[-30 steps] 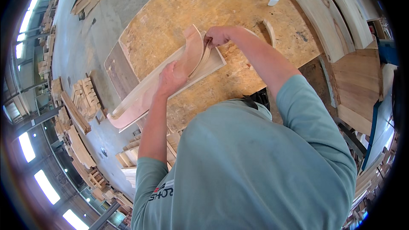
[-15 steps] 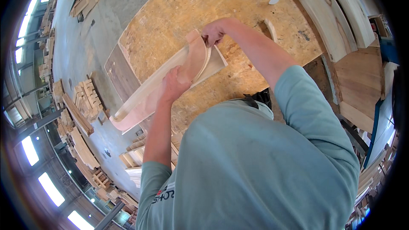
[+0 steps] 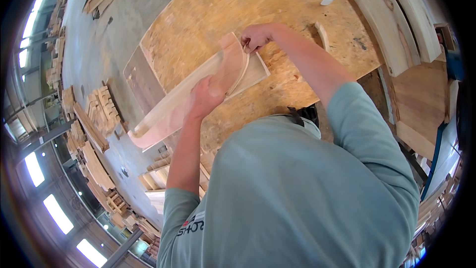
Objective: The person positions small curved wood pieces against a template and then uses a bandsaw to trim the edges of the pieces.
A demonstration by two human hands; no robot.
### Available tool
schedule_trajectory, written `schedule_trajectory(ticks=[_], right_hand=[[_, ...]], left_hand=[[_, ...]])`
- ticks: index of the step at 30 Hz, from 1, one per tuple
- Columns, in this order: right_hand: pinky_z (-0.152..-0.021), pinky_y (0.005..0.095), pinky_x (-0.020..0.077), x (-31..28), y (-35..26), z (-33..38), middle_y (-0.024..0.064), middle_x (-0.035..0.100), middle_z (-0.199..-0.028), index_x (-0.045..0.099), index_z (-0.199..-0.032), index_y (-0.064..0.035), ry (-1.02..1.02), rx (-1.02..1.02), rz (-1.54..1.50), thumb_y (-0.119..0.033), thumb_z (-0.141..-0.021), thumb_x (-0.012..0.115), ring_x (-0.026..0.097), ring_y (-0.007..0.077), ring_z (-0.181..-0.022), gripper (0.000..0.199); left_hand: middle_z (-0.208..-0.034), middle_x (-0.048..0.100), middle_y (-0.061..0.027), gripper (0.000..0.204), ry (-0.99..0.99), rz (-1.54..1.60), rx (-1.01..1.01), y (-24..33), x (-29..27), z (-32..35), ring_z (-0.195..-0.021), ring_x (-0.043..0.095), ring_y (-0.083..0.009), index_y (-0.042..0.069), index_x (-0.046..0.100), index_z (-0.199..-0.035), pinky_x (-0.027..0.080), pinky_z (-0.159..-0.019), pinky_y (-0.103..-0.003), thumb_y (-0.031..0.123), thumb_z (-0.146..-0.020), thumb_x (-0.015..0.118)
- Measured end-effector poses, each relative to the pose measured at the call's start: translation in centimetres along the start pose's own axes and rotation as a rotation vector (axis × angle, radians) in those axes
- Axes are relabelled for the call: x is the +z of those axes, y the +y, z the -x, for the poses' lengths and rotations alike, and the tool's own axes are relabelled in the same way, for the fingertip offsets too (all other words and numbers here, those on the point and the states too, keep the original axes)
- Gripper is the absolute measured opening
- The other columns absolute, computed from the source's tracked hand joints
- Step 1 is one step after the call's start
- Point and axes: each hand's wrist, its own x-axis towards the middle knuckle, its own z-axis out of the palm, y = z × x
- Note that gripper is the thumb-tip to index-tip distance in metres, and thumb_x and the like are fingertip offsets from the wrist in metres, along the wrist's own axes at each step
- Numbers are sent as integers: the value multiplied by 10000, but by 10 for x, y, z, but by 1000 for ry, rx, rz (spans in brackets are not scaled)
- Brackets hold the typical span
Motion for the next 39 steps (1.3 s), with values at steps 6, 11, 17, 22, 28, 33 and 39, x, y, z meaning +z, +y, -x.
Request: schedule_trajectory(ticks=[6, 11, 17, 22, 28, 33, 39], right_hand=[[-741, 240, 572, -7, 0, 3, 49, 719, -1003, 709, -1129, -4, 26, 0, 78, -31, -872, 721, 695, 122, -898, 258], [-761, 247, 572, 1, 2, 0, 51, 726, -1026, 707, -1134, -5, 0, 18, -8, -31, -865, 728, 692, 116, -914, 271], [-704, 248, 565, -8, 17, -12, 26, 722, -1006, 688, -1156, -74, -39, 14, 56, -119, -873, 777, 697, 115, -874, 301], [-737, 268, 574, -7, 4, -4, 36, 727, -1001, 701, -1161, -57, -73, 90, 63, -112, -876, 757, 686, 116, -878, 295], [-735, 258, 561, -14, -5, -13, -11, 702, -967, 690, -1142, -118, -121, 116, 120, -155, -860, 799, 665, 99, -869, 304], [-712, 264, 555, -18, -6, -18, -5, 696, -960, 685, -1124, -108, -178, 130, 70, -127, -859, 797, 659, 110, -857, 288], [-668, 276, 543, -26, 1, -22, 18, 682, -910, 664, -1085, -111, -234, 109, 38, -152, -857, 804, 644, 125, -773, 271]], left_hand=[[-1253, 638, -209, 724, -104, -33, -45, 4, -2, -1, -1187, 594, -380, 22, 569, -1323, 475, -1023, -454, 321, -696, 775], [-1281, 628, -202, 732, -122, -75, 10, 2, 0, 0, -1202, 582, -381, 23, 552, -1352, 471, -1027, -462, 324, -718, 759], [-1307, 608, -195, 755, -115, -146, 53, 4, 3, -1, -1215, 566, -373, 26, 512, -1387, 430, -1060, -475, 324, -735, 749], [-1305, 604, -202, 764, -107, -156, 94, 0, 4, -1, -1213, 561, -379, 28, 490, -1399, 428, -1058, -478, 335, -749, 746], [-1275, 614, -228, 790, -188, -137, 35, 2, 2, -5, -1188, 576, -405, 24, 490, -1399, 460, -1018, -490, 340, -732, 770], [-1275, 609, -250, 765, -107, -134, 107, -4, 5, -4, -1197, 574, -412, -8, 513, -1367, 459, -1029, -489, 326, -731, 778], [-1269, 610, -261, 779, -127, -122, 88, 0, 5, -1, -1200, 579, -411, -26, 502, -1383, 460, -1034, -463, 275, -731, 806]])
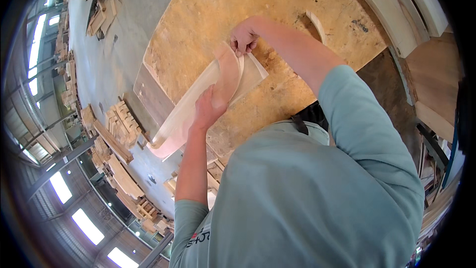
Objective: The person positions small curved wood pieces against a template and then uses a bandsaw to trim the edges of the pieces.
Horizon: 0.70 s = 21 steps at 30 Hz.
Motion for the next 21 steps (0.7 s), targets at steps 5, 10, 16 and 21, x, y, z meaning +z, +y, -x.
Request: schedule_trajectory(ticks=[5, 10, 16, 21], right_hand=[[-638, 271, 534, 11, 7, 6, 26, 686, -880, 664, -1063, -99, 113, -120, 24, -188, -855, 801, 655, 115, -767, 265], [-577, 256, 516, 24, 18, 10, 14, 674, -767, 695, -953, -71, 147, -214, 43, -197, -860, 785, 648, 105, -686, 180], [-565, 280, 470, 46, 21, 21, 24, 655, -702, 731, -937, -21, 221, -297, 109, -182, -867, 757, 607, 102, -649, 177], [-552, 274, 451, 60, 29, 26, 18, 648, -672, 737, -925, -10, 337, -339, 109, -171, -867, 754, 585, 100, -614, 172]], left_hand=[[-1248, 625, -260, 781, 41, 36, -1, 2, 3, 1, -1187, 593, -406, -23, 524, -1365, 470, -1021, -442, 254, -704, 833], [-1245, 638, -258, 789, 62, 6, -3, 6, -5, -3, -1176, 606, -403, -25, 542, -1356, 476, -1016, -432, 256, -682, 843], [-1263, 642, -251, 839, -81, 23, -48, 2, -18, -7, -1191, 605, -401, 9, 522, -1409, 472, -1023, -419, 271, -685, 855], [-1400, 550, -249, 919, -198, -10, -66, 16, -37, -11, -1302, 523, -396, 41, 451, -1476, 418, -1105, -414, 242, -682, 870]])
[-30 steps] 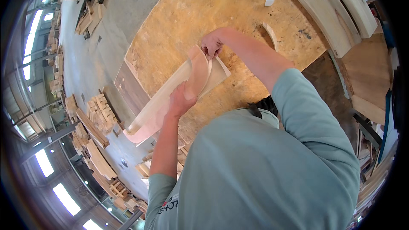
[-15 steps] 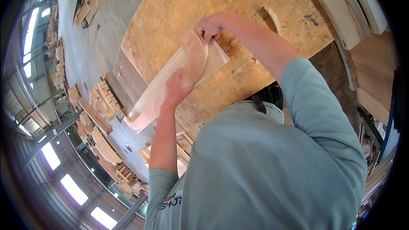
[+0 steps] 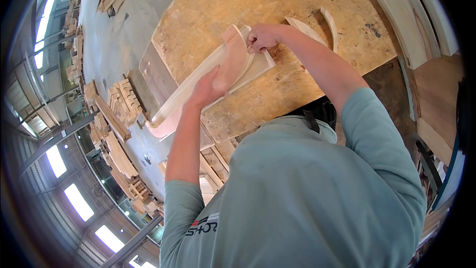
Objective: The person positions small curved wood pieces against a template and then uses a bandsaw to trim the edges of the pieces.
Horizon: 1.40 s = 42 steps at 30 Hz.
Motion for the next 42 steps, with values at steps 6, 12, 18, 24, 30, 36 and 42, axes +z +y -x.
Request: schedule_trajectory(ticks=[6, 12, 18, 24, 30, 36, 42], right_hand=[[-562, 264, 463, 8, 1, 3, 24, 653, -670, 749, -964, 0, -5, 49, -117, -118, -862, 756, 596, 102, -605, 156], [-588, 273, 498, 8, 3, -1, 32, 674, -705, 746, -981, 11, -20, 77, -126, -116, -870, 749, 618, 111, -639, 170], [-604, 273, 506, 5, 0, -1, 34, 677, -730, 743, -1001, 7, -62, 60, -60, -95, -875, 747, 618, 113, -649, 163], [-597, 273, 505, 8, 7, -6, 29, 667, -732, 736, -991, 6, -102, 40, -62, -96, -878, 750, 611, 112, -648, 153], [-587, 268, 501, 7, 7, -10, 30, 663, -738, 732, -1017, 11, -107, 82, -98, -89, -885, 742, 606, 112, -651, 166], [-581, 275, 500, 4, 1, -15, 31, 657, -747, 732, -1016, -2, -101, 124, 17, -94, -886, 717, 605, 126, -646, 160], [-549, 275, 475, 6, -8, -12, 23, 654, -747, 729, -988, -19, -91, 212, -53, -101, -895, 692, 602, 117, -638, 130]], left_hand=[[-1446, 500, -254, 1006, -69, -47, -7, -12, 5, 1, -1346, 474, -402, 66, 367, -1531, 389, -1143, -428, 232, -672, 863], [-1440, 503, -256, 1005, -29, -38, 17, -14, 9, -1, -1359, 459, -399, 64, 363, -1529, 378, -1153, -424, 229, -665, 850], [-1467, 480, -253, 1012, -68, -41, -34, -5, 5, 1, -1390, 430, -391, 66, 349, -1537, 353, -1173, -417, 230, -669, 845], [-1465, 481, -253, 1016, -61, -27, -34, -8, 6, 3, -1390, 430, -393, 61, 358, -1532, 353, -1173, -416, 235, -660, 849], [-1413, 526, -252, 962, -28, -36, 19, -11, 6, 1, -1336, 485, -393, 58, 401, -1500, 398, -1139, -418, 219, -656, 833], [-1244, 621, -233, 719, 32, 12, 49, -1, 3, 2, -1194, 570, -408, 74, 528, -1331, 473, -1010, -448, 197, -676, 796], [-1246, 616, -230, 739, 19, 29, 31, -7, 5, 1, -1190, 569, -406, 50, 514, -1338, 466, -1006, -441, 199, -675, 803]])
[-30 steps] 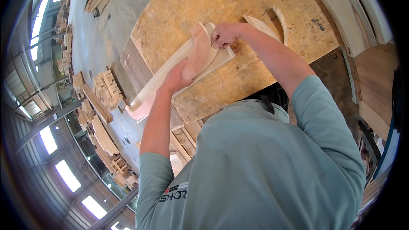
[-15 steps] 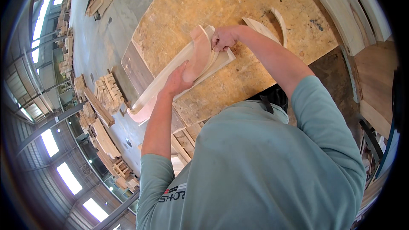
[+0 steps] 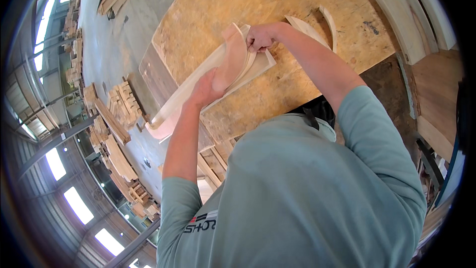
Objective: The person positions small curved wood pieces against a template and then uses a bandsaw to trim the edges of the pieces.
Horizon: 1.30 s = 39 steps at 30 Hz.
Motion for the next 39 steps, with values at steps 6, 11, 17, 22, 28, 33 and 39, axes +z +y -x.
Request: schedule_trajectory(ticks=[6, 11, 17, 22, 28, 33, 39], right_hand=[[-514, 275, 450, 2, 5, -3, 38, 667, -756, 717, -949, -20, 30, -10, -28, -100, -912, 666, 595, 114, -610, 102], [-521, 257, 459, 16, -3, 6, 44, 682, -778, 713, -957, -29, 99, 1, -43, -97, -922, 662, 624, 116, -624, 92], [-551, 262, 506, 13, 0, 4, 40, 686, -808, 703, -981, -30, 69, 21, -92, -107, -927, 664, 665, 123, -669, 101], [-577, 274, 542, 20, -6, 11, 49, 689, -816, 698, -984, -20, 93, 41, -178, -88, -916, 657, 673, 127, -678, 105], [-567, 276, 558, 18, -16, 17, 82, 687, -771, 686, -927, -3, 90, 86, -266, -63, -872, 635, 679, 153, -656, 96], [-553, 277, 563, 20, -16, 20, 87, 688, -761, 683, -915, 11, 156, 132, -245, -84, -856, 631, 678, 159, -632, 124], [-533, 269, 528, 29, -5, 25, 91, 687, -760, 680, -897, 13, 234, 26, -369, -107, -857, 640, 663, 152, -623, 132]], left_hand=[[-1262, 610, -233, 776, -4, -3, 3, -2, -2, -4, -1199, 567, -405, 39, 509, -1364, 459, -1028, -431, 201, -664, 803], [-1249, 619, -228, 765, 12, -13, 6, -9, 3, -1, -1183, 580, -399, 55, 522, -1354, 471, -1016, -432, 221, -660, 798], [-1245, 635, -222, 762, 18, -25, 27, -9, 2, -2, -1171, 596, -395, 77, 524, -1362, 492, -1000, -438, 228, -666, 796], [-1320, 595, -237, 831, 47, -30, 49, -14, 7, 1, -1247, 554, -389, 59, 490, -1412, 460, -1051, -438, 236, -666, 812], [-1326, 608, -209, 789, -89, 71, 14, -10, -6, -8, -1241, 571, -342, 48, 519, -1406, 450, -1051, -401, 295, -723, 826], [-1102, 678, -68, 471, -179, 334, -128, -22, -2, -33, -1015, 600, -156, 7, 648, -1247, 481, -917, -307, 309, -896, 733], [-1017, 700, -46, 397, -235, 421, -179, -34, -1, -53, -918, 607, -115, -4, 687, -1185, 494, -855, -295, 298, -929, 708]])
